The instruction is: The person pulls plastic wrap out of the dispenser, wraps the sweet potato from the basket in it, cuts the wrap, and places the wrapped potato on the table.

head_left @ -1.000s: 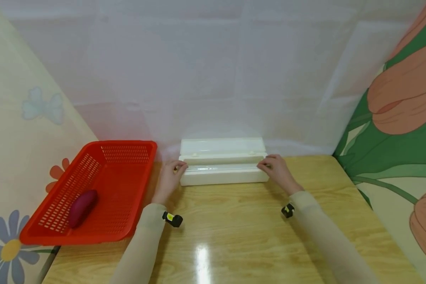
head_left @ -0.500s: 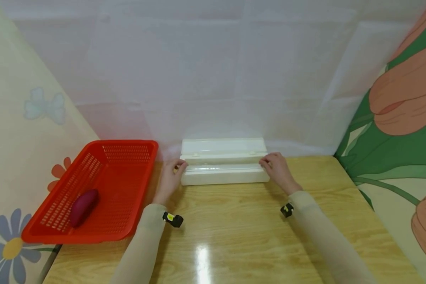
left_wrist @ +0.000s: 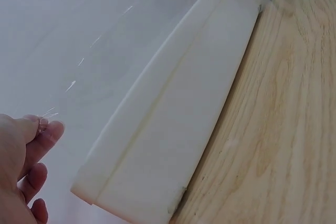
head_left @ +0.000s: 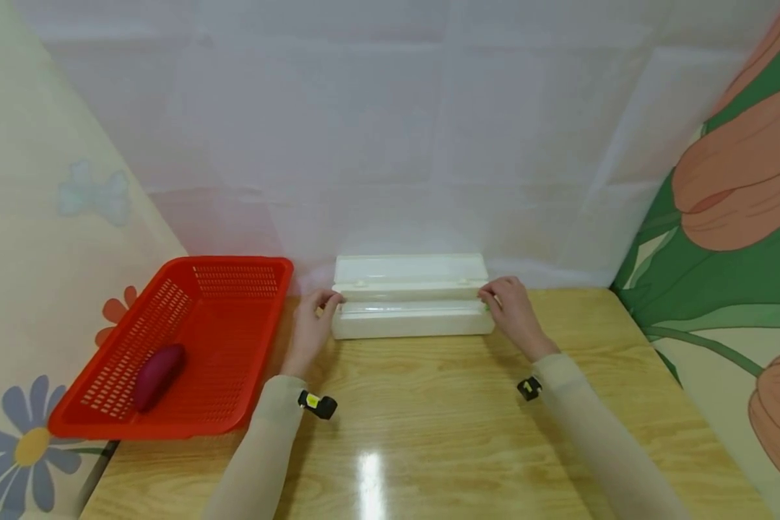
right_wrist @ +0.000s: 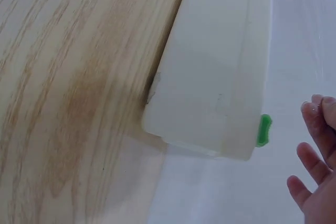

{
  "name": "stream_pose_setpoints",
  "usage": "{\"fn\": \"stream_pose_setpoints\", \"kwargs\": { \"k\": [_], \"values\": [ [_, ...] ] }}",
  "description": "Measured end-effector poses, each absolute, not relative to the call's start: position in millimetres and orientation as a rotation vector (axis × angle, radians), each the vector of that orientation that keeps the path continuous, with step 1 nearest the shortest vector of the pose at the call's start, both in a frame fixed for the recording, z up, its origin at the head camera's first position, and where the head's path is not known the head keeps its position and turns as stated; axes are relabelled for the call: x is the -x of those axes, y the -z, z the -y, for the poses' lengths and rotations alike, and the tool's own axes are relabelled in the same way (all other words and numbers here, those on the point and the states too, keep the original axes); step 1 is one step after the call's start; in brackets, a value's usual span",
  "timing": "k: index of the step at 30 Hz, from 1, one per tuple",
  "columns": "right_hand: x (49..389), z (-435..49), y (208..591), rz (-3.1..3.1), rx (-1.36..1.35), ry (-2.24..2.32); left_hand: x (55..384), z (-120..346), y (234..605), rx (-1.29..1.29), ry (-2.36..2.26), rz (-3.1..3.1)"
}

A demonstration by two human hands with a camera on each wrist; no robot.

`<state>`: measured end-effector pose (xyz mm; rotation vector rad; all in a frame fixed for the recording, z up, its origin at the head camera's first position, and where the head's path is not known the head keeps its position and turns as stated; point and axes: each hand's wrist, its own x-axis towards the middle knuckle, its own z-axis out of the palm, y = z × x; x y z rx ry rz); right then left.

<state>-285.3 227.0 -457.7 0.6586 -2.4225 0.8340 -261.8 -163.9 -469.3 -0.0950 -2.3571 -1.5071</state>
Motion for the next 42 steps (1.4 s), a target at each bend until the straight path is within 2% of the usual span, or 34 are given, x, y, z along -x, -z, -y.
{"fn": "stream_pose_setpoints", "kwargs": {
  "k": [42],
  "values": [
    [198,-238,396,2.084,-0.867,-0.764,177,166,415,0.429,1.334,2.043]
  ]
}}
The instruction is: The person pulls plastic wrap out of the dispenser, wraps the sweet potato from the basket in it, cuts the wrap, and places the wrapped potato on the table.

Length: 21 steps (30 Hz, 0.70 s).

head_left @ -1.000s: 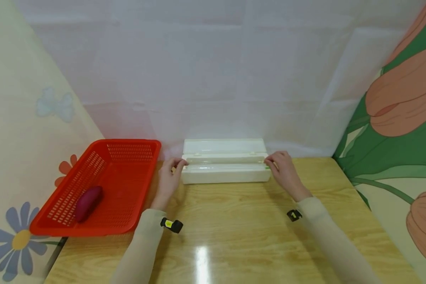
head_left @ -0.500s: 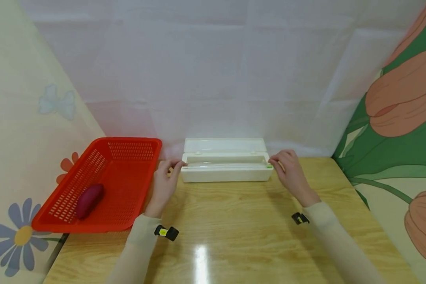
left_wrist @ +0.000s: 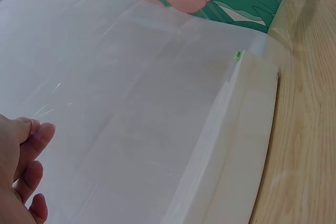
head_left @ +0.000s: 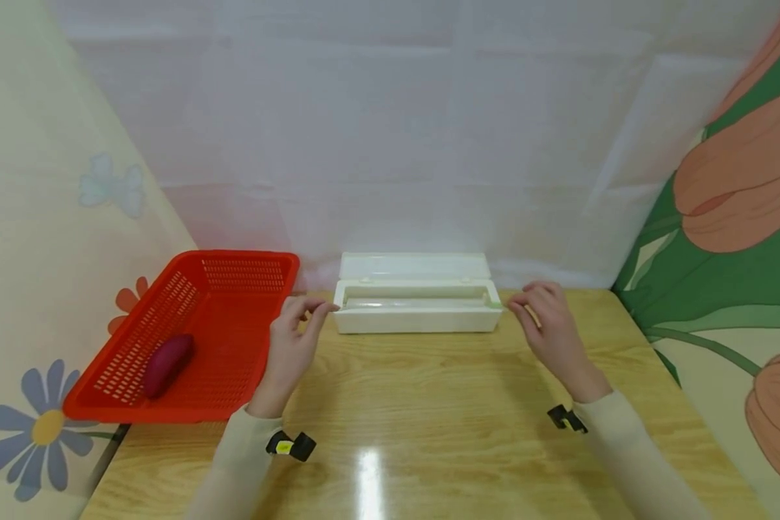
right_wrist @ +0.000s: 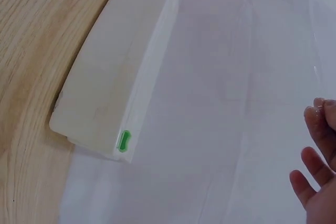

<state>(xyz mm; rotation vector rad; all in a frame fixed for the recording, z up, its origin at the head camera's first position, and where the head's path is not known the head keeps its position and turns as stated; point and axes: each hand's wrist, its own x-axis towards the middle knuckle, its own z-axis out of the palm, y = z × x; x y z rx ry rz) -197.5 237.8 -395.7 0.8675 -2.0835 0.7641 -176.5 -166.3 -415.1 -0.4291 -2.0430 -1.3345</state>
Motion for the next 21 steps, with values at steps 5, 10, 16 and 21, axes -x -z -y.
{"fn": "stream_pose_setpoints", "kwargs": {
  "k": [5,10,16,21],
  "values": [
    [187,-238,390,2.012,-0.917,-0.763,163,168,408,0.482,1.295,2.037],
    [177,-238,384,1.954,-0.956,-0.722,152,171,403,0.536,1.29,2.006],
    [164,-239,377,1.932,-0.966,-0.709,140,173,397,0.571,1.309,1.99],
    [152,-240,370,1.916,-0.97,-0.704,132,174,393,0.608,1.321,1.956]
  ]
}}
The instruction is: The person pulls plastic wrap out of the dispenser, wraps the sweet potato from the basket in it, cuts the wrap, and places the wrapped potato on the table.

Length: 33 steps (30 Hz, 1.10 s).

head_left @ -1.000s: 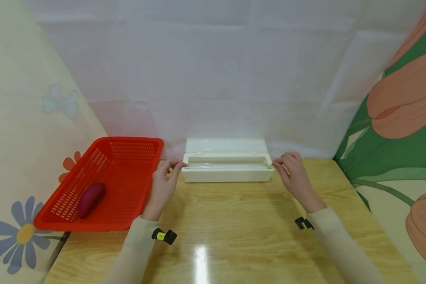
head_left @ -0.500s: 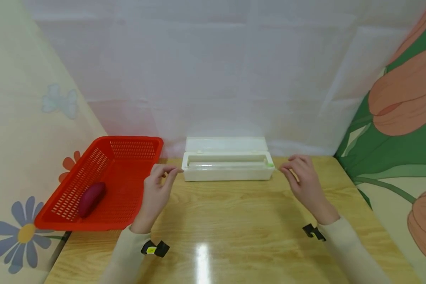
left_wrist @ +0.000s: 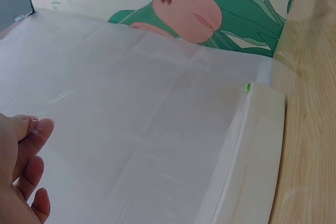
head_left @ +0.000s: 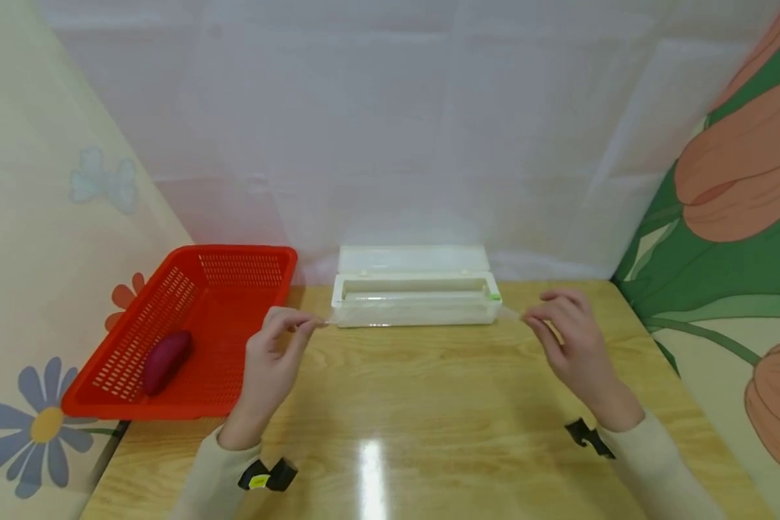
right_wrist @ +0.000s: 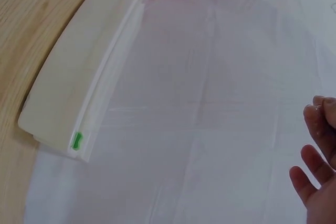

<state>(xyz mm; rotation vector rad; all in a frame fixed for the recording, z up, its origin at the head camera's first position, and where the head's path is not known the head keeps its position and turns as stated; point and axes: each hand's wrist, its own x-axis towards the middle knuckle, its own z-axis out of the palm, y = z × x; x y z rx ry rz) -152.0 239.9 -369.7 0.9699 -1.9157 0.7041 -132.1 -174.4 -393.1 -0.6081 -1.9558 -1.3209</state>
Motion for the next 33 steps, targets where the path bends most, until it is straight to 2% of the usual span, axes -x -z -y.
{"fn": "stream_pose_setpoints", "kwargs": {
  "k": [7,19,26,33],
  "values": [
    [137,-239,361,1.853,-0.974,-0.714,120,177,388,0.682,1.372,1.937],
    [101,-246,363,1.882,-1.076,-0.839,94,187,391,0.962,1.503,1.887],
    [86,-252,382,1.98,-1.209,-0.885,87,193,406,1.198,1.51,1.936],
    [81,-261,416,2.089,-1.313,-0.999,81,203,433,1.326,1.529,2.079]
  ]
}}
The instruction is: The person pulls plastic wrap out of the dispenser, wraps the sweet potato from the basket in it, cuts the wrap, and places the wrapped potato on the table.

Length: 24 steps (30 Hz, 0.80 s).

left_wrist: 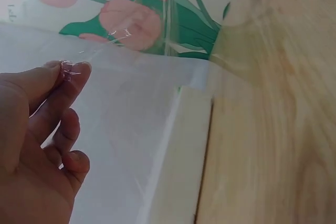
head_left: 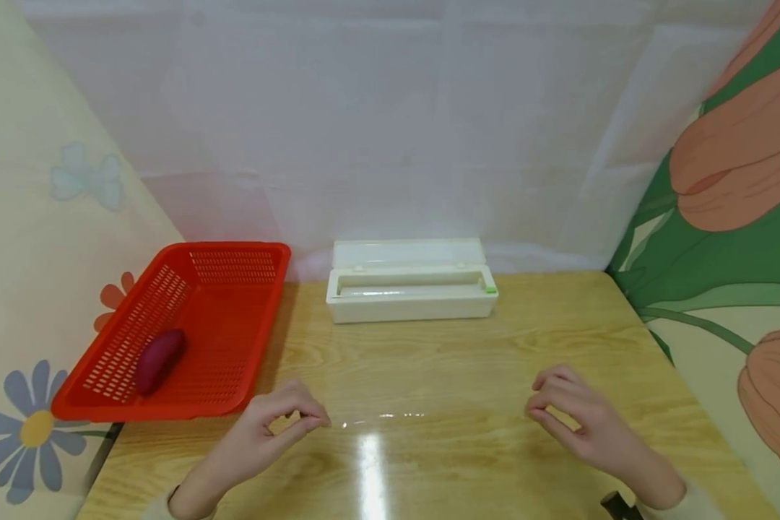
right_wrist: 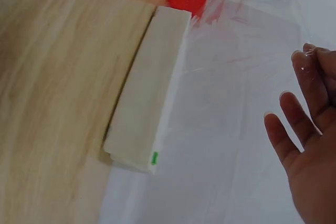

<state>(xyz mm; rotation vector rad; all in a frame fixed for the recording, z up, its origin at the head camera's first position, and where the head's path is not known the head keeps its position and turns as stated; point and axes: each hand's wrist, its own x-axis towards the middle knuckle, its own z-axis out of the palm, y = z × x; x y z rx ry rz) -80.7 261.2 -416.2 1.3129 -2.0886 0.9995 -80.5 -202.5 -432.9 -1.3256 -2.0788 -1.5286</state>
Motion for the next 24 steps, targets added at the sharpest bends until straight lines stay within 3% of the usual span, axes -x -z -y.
{"fn": "stream_pose_setpoints", "kwargs": {
  "k": [14,24],
  "values": [
    [78,-270,485,2.438,-1.315,-0.981,77,197,493,1.465,1.296,2.365],
    [81,-268,508,2.532,-1.36,-0.851,76,194,509,1.447,1.057,2.488]
  ]
}}
